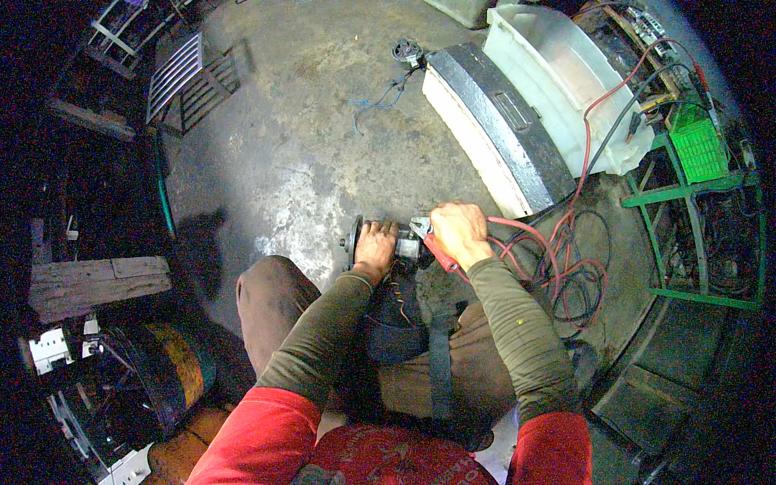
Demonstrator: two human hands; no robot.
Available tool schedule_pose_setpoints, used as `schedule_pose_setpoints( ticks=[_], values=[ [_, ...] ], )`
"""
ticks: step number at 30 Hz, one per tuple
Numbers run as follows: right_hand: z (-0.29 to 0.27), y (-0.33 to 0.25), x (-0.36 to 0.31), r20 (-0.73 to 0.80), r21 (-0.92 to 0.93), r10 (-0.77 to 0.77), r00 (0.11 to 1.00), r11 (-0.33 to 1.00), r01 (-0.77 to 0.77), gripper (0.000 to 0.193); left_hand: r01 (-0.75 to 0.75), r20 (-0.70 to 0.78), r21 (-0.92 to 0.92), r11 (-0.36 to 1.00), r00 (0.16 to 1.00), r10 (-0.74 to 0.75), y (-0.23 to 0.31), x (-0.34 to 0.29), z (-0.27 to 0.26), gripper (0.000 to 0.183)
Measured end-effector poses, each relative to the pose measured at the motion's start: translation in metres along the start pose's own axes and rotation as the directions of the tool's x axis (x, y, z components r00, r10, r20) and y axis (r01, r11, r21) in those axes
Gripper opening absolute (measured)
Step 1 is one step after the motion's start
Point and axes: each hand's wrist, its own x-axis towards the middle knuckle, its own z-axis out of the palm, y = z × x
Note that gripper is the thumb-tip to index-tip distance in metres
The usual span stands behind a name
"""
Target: The person disassembles a small electric motor on a workbench, removes the rotor, and uses jumper cables to test the motor while seated on the floor. They then reassemble the motor and use pliers to adjust internal components.
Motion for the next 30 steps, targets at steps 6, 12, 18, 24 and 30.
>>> schedule_pose_setpoints(
  ticks=[6, 12, 18, 24, 30],
  values=[
    [0.000, -0.002, -0.001, -0.023, -0.016, -0.062, 0.998, 0.998, 0.062, 0.012, -0.016, -0.031, 0.049, 0.999, 0.999, 0.017, -0.001, -0.001, 0.004, 0.038],
    [-0.009, 0.002, -0.002, 0.011, 0.002, 0.047, 0.999, 0.999, -0.047, 0.012, -0.009, -0.058, 0.002, 1.000, 0.998, 0.010, -0.001, -0.001, 0.005, 0.048],
    [-0.003, 0.004, -0.002, 0.017, -0.009, 0.003, 1.000, 1.000, -0.003, 0.014, -0.039, -0.021, 0.011, 0.999, 0.999, 0.039, -0.002, -0.001, 0.001, 0.053],
    [0.003, -0.002, 0.001, -0.017, -0.011, -0.054, 0.998, 0.998, 0.054, 0.014, -0.016, 0.031, 0.022, 1.000, 0.999, 0.015, -0.003, 0.003, 0.008, 0.057],
    [-0.011, 0.022, -0.004, 0.084, 0.002, 0.154, 0.984, 0.988, -0.155, 0.021, 0.001, -0.074, -0.052, 0.999, 0.997, -0.005, -0.002, 0.004, 0.018, 0.059]
  ],
)
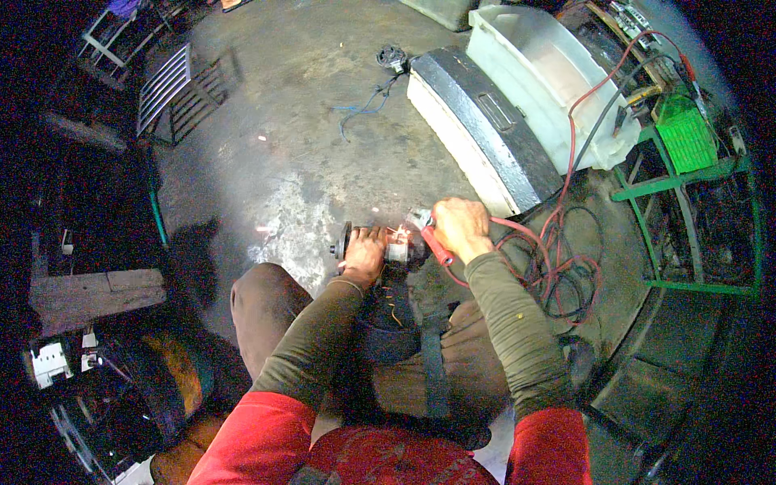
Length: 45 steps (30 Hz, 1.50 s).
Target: The person disassembles a small electric motor on a workbench, removes the rotor, and uses jumper cables to test the motor while seated on the floor. They then reassemble the motor and use pliers to adjust internal components.
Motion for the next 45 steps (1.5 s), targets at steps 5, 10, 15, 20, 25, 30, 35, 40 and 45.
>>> schedule_pose_setpoints(
  ticks=[5, 10, 15, 20, 25, 30, 35, 40, 45],
  values=[
    [0.014, 0.017, -0.006, 0.178, -0.079, 0.122, 0.976, 0.991, -0.109, 0.024, -0.036, 0.009, 0.086, 0.996, 0.999, 0.035, 0.000, -0.005, -0.011, 0.059],
    [0.043, 0.019, 0.002, 0.200, -0.077, 0.056, 0.978, 0.996, -0.042, 0.022, -0.031, 0.127, 0.105, 0.994, 0.992, 0.017, 0.003, -0.004, -0.024, 0.066],
    [0.065, 0.013, 0.013, -0.127, -0.088, 0.025, 0.992, 0.995, -0.036, 0.021, -0.020, 0.143, 0.083, 0.996, 0.990, 0.008, 0.003, -0.005, -0.024, 0.069],
    [0.072, 0.022, 0.009, 0.170, -0.181, -0.018, 0.985, 0.982, 0.049, 0.023, -0.021, 0.082, 0.114, 0.993, 0.997, 0.011, 0.001, -0.002, -0.021, 0.075],
    [0.074, 0.028, 0.007, 0.068, -0.153, 0.073, 0.995, 0.986, -0.062, 0.021, -0.003, 0.213, 0.106, 0.994, 0.977, -0.020, 0.004, 0.000, -0.027, 0.084],
    [0.082, 0.019, 0.010, -0.023, -0.105, -0.085, 0.996, 0.991, 0.082, 0.022, -0.026, 0.189, 0.126, 0.992, 0.982, 0.002, 0.003, -0.004, -0.029, 0.083],
    [0.083, 0.022, 0.010, 0.037, -0.189, 0.031, 0.999, 0.982, -0.023, 0.022, -0.017, 0.112, 0.119, 0.993, 0.994, 0.004, 0.003, -0.002, -0.020, 0.075],
    [0.081, 0.017, 0.010, 0.067, -0.166, -0.016, 0.998, 0.986, 0.027, 0.022, -0.020, 0.136, 0.111, 0.994, 0.991, 0.005, 0.003, -0.002, -0.023, 0.072],
    [0.079, 0.015, 0.011, 0.036, -0.219, 0.084, 0.996, 0.973, -0.074, 0.022, -0.028, 0.146, 0.105, 0.994, 0.989, 0.012, 0.004, -0.005, -0.028, 0.074]
  ],
)
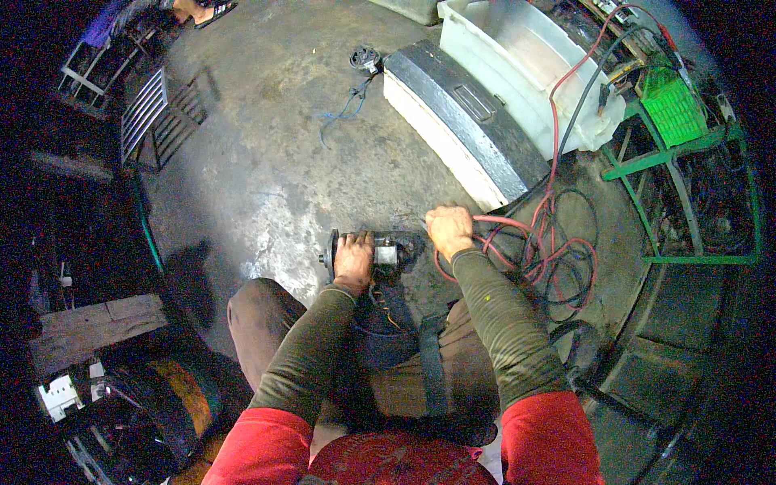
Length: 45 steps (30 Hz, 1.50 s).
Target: The person disassembles a small electric motor on a workbench, removes the rotor, and uses jumper cables to test the motor while seated on the floor. They then reassemble the motor and use pliers to adjust internal components.
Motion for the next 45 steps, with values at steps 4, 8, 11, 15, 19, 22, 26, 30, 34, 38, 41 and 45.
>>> schedule_pose_setpoints(
  ticks=[4, 8, 11, 15, 19, 22, 26, 30, 34, 38, 41, 45],
  values=[
    [0.004, 0.003, 0.000, 0.124, 0.025, -0.123, 0.985, 0.992, 0.121, 0.023, 0.000, -0.021, 0.027, 1.000, 1.000, 0.001, 0.000, 0.000, 0.000, 0.074],
    [0.012, 0.004, 0.003, 0.028, 0.100, 0.007, 1.000, 0.995, -0.009, 0.027, 0.014, -0.001, 0.001, 1.000, 1.000, -0.014, 0.000, 0.000, -0.001, 0.068],
    [0.017, 0.004, 0.004, -0.056, 0.191, -0.006, 0.998, 0.981, 0.016, 0.032, 0.017, 0.001, -0.034, 0.999, 1.000, -0.017, 0.000, 0.000, -0.002, 0.066],
    [0.015, 0.004, 0.002, 0.043, 0.077, -0.025, 0.999, 0.997, 0.022, 0.025, -0.005, -0.011, 0.054, 0.999, 1.000, 0.005, 0.000, -0.002, -0.001, 0.068],
    [0.011, 0.004, -0.002, -0.139, 0.084, -0.067, 0.988, 0.993, 0.079, 0.022, -0.002, -0.037, -0.042, 0.999, 0.999, 0.000, -0.001, -0.001, 0.003, 0.070],
    [0.010, 0.003, -0.004, 0.033, 0.056, -0.069, 0.997, 0.996, 0.067, 0.022, 0.002, -0.118, -0.003, 1.000, 0.993, -0.002, -0.001, 0.001, 0.004, 0.064],
    [0.014, 0.005, -0.003, -0.017, 0.103, -0.031, 0.999, 0.994, 0.032, 0.025, 0.023, 0.037, -0.058, 0.998, 0.999, -0.021, -0.001, 0.004, 0.006, 0.078],
    [0.011, 0.008, -0.002, 0.046, 0.056, -0.036, 0.998, 0.998, 0.033, 0.025, 0.011, -0.085, 0.002, 1.000, 0.996, -0.011, -0.001, 0.003, 0.007, 0.063],
    [-0.008, 0.006, -0.005, -0.097, 0.154, 0.012, 0.995, 0.988, 0.003, 0.019, 0.018, -0.086, -0.031, 0.999, 0.996, -0.020, 0.000, 0.001, 0.006, 0.066],
    [-0.034, -0.006, -0.018, -0.273, 0.263, -0.076, 0.959, 0.953, 0.150, 0.009, 0.017, -0.049, 0.012, 1.000, 0.999, -0.017, 0.001, 0.001, 0.003, 0.062],
    [-0.049, -0.015, -0.026, -0.235, 0.269, -0.115, 0.965, 0.946, 0.179, 0.012, 0.023, -0.029, -0.007, 1.000, 0.999, -0.023, 0.002, 0.001, 0.001, 0.061],
    [-0.063, -0.018, -0.029, -0.237, 0.176, -0.190, 0.953, 0.956, 0.234, 0.016, 0.029, -0.046, -0.031, 0.999, 0.998, -0.030, 0.002, 0.001, 0.003, 0.057]
  ],
)
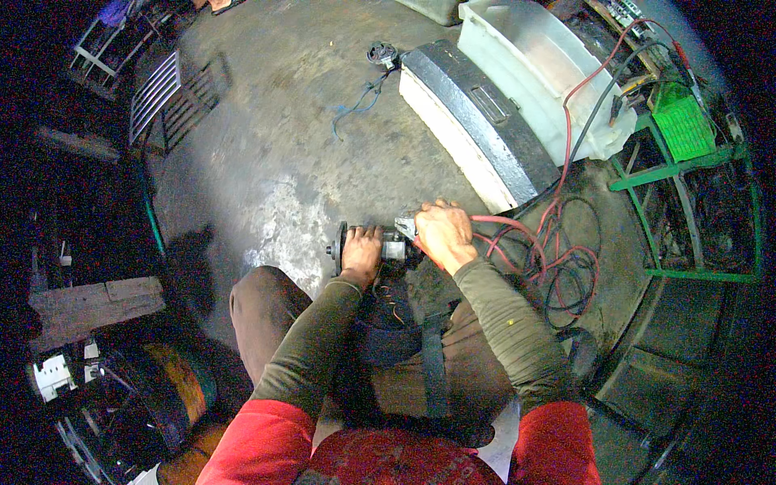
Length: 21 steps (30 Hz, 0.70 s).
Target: The person disassembles a small electric motor on a workbench, removes the rotor, and uses jumper cables to test the motor while seated on the floor. They then reassemble the motor and use pliers to adjust internal components.
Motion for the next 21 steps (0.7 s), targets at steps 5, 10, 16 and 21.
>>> schedule_pose_setpoints(
  ticks=[5, 10, 16, 21],
  values=[
    [-0.004, -0.007, 0.003, 0.082, -0.038, -0.010, 0.997, 0.999, 0.013, 0.016, -0.021, -0.002, 0.003, 1.000, 1.000, 0.021, -0.001, 0.002, 0.006, 0.052],
    [0.003, -0.009, 0.003, 0.033, -0.031, -0.033, 0.999, 0.999, 0.034, 0.012, -0.014, -0.019, -0.018, 1.000, 1.000, 0.013, -0.001, 0.004, 0.007, 0.056],
    [-0.005, -0.009, 0.005, 0.024, -0.022, -0.040, 0.999, 0.999, 0.041, 0.016, -0.021, 0.014, 0.013, 1.000, 1.000, 0.021, -0.001, 0.004, 0.009, 0.051],
    [-0.029, 0.005, 0.014, 0.007, 0.008, 0.213, 0.977, 0.977, -0.213, 0.015, -0.017, -0.061, 0.034, 0.999, 0.998, 0.019, 0.000, 0.003, 0.015, 0.050]
  ],
)
